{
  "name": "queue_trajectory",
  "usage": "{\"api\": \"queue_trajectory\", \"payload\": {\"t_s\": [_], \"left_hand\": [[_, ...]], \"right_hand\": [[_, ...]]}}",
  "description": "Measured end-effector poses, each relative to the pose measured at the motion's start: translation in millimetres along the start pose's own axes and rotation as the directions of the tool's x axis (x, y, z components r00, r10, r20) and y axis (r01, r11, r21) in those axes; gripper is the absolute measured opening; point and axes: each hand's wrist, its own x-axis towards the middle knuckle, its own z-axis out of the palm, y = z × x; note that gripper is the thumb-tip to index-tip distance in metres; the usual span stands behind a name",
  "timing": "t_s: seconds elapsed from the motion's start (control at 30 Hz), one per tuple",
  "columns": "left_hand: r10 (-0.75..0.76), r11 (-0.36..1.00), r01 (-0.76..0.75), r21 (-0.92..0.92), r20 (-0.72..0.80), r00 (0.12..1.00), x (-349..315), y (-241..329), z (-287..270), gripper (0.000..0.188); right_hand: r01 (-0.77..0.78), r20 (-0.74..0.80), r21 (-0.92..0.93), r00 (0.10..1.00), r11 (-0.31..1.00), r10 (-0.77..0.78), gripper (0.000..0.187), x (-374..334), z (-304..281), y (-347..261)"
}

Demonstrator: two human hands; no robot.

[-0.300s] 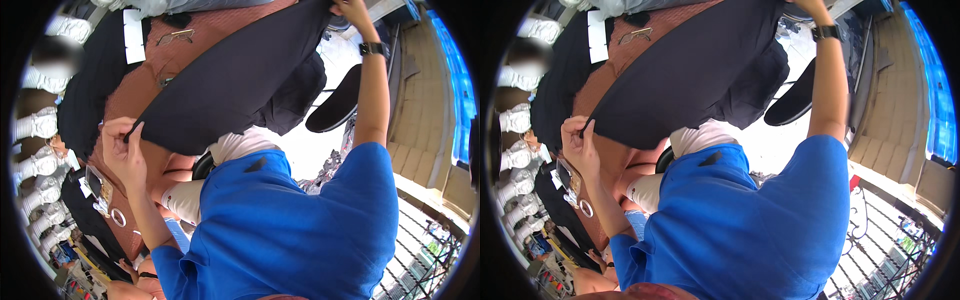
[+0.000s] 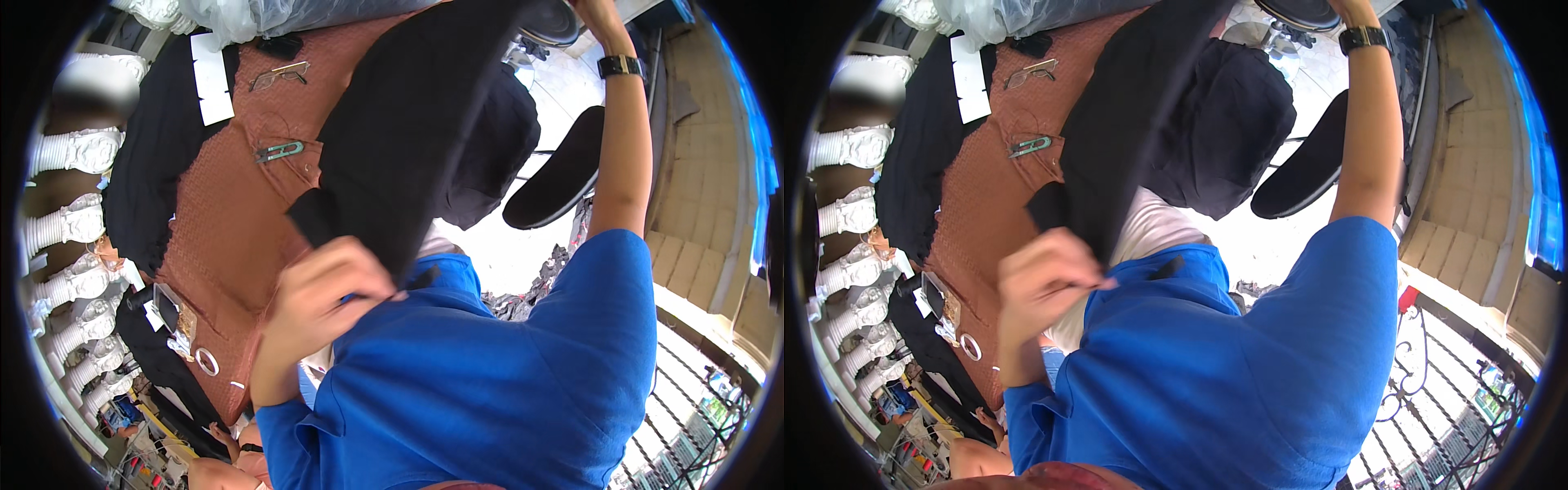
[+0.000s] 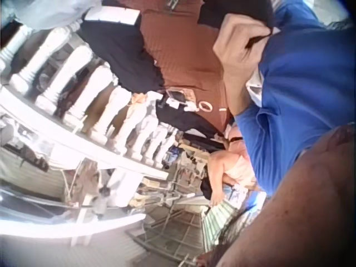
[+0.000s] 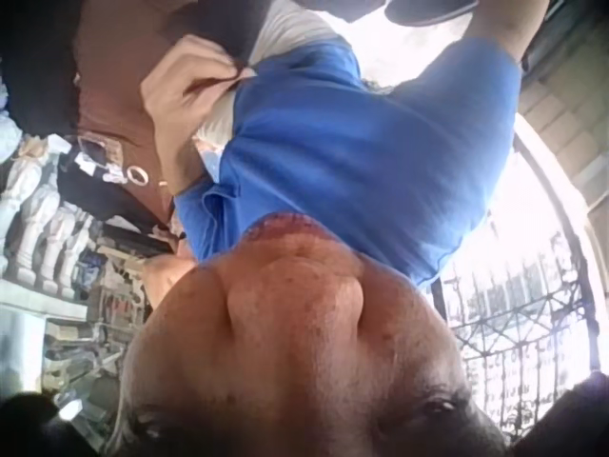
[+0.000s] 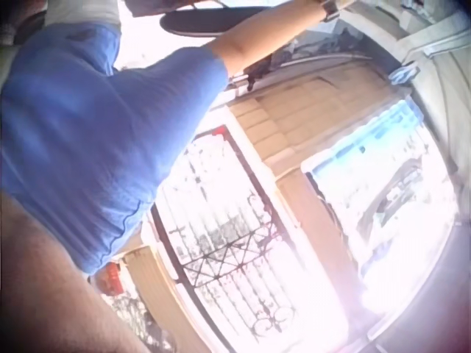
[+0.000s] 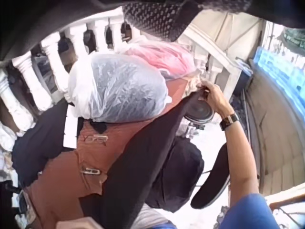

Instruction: The person places a paper template on a black garment, aligns a small white logo tag, and applies it to the fabric using an adhesive or fastener.

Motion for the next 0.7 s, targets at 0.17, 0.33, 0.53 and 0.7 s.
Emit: {"api": "queue_trajectory", "payload": {"t_s": [0.17,0.33,0.53,0.7], "left_hand": [[-0.124,0.984,0.143,-0.109,0.164,0.979,24.4,-107.6,109.3,0.013],[-0.088,0.989,0.124,-0.086,0.339,0.937,24.2,-175.3,183.9,0.011],[-0.127,0.991,0.134,0.011,0.409,0.904,23.4,-169.5,201.0,0.01],[-0.045,0.988,0.098,-0.118,0.392,0.919,26.6,-182.5,199.5,0.013]], "right_hand": [[-0.549,0.334,0.419,0.834,0.723,0.44,0.036,-65.6,62.0,152.6],[-0.769,0.032,-0.094,0.633,0.632,0.774,0.05,-144.6,93.4,193.7],[-0.684,-0.109,-0.353,0.708,0.638,0.698,0.045,-144.1,99.7,194.9],[-0.52,0.079,-0.592,0.722,0.615,0.687,0.048,-178.3,96.1,223.5]]}}
